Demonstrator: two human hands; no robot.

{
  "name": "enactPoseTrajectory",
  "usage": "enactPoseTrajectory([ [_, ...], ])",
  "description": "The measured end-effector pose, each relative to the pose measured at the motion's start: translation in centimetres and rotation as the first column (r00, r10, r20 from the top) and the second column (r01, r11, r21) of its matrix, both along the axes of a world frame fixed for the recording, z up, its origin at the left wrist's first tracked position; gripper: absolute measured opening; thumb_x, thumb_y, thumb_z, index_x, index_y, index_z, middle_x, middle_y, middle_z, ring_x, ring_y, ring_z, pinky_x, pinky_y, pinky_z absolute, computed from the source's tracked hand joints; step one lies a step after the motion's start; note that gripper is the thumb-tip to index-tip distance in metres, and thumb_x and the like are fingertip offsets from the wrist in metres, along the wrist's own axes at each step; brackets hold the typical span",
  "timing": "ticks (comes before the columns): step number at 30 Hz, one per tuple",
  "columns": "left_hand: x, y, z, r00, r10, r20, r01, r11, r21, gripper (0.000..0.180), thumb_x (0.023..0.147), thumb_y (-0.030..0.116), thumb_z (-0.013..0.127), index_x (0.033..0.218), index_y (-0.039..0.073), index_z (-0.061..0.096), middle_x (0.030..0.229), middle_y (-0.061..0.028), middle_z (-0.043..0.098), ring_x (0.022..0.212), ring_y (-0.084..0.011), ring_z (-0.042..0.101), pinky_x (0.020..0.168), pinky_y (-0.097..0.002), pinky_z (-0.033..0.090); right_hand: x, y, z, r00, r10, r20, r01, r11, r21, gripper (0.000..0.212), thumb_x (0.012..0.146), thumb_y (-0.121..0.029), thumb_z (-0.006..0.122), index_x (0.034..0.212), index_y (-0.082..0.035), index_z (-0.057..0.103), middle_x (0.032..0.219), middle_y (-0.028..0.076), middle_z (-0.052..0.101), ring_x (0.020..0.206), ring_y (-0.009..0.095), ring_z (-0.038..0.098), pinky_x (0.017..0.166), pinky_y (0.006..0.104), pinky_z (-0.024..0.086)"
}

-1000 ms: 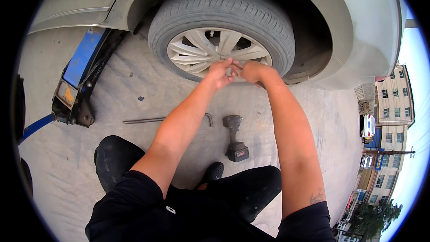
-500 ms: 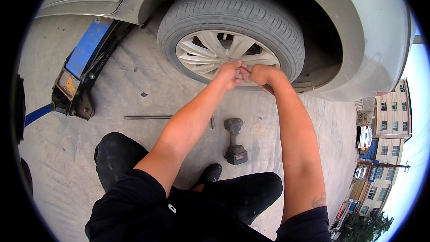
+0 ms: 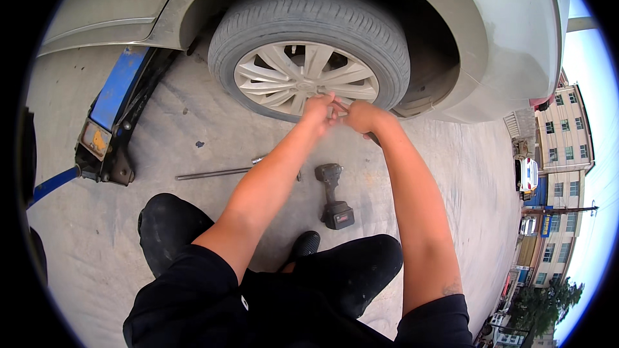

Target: The person selects a lug wrench and an impact driver from a tool rack, then walks to a silver sedan. They use the lug wrench to loosen the lug nuts on the front left wheel, then use the impact driver to remove them. Finally, they operate a hydraulic jack to lift the car.

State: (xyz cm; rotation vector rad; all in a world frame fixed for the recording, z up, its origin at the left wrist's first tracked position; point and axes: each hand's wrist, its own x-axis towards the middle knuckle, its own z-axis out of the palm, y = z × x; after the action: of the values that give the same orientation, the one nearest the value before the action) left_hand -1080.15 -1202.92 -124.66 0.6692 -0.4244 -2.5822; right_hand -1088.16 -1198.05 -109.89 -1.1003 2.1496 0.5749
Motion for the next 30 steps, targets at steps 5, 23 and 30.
enactPoseTrajectory([
  [5,1.8,-3.6,-2.1,0.998,0.007,0.058,-0.009,0.999,0.038,0.028,0.107,0.028,0.049,0.100,0.002,0.057,0.095,-0.0212,0.071,0.060,-0.0164,0.045,0.052,-0.0297,0.038,1.1,0.5,1.9,0.947,-0.200,0.250,0.224,0.972,-0.072,0.034,0.088,-0.021,0.069,0.112,0.001,0.060,0.068,0.002,0.052,0.056,0.014,0.051,0.055,0.0331,0.053],
  [23,0.1,-4.6,-0.2,1.000,0.007,-0.023,-0.006,0.997,0.080,0.031,0.109,0.031,0.046,0.107,0.002,0.055,0.089,-0.0191,0.072,0.060,-0.0159,0.045,0.051,-0.0307,0.039,0.6,-1.9,6.1,0.992,-0.124,0.031,0.127,0.945,-0.302,0.042,0.086,-0.026,0.073,0.118,0.002,0.069,0.081,0.005,0.063,0.073,0.018,0.061,0.061,0.0373,0.057],
  [30,0.3,-4.6,-1.6,0.998,-0.034,-0.046,0.034,0.999,-0.005,0.031,0.108,0.032,0.047,0.102,0.002,0.056,0.087,-0.0199,0.071,0.058,-0.0159,0.045,0.049,-0.0295,0.038,2.8,0.4,4.4,0.981,-0.177,0.080,0.194,0.913,-0.359,0.033,0.091,-0.020,0.068,0.114,0.002,0.067,0.074,0.003,0.058,0.070,0.014,0.057,0.050,0.0312,0.051],
])
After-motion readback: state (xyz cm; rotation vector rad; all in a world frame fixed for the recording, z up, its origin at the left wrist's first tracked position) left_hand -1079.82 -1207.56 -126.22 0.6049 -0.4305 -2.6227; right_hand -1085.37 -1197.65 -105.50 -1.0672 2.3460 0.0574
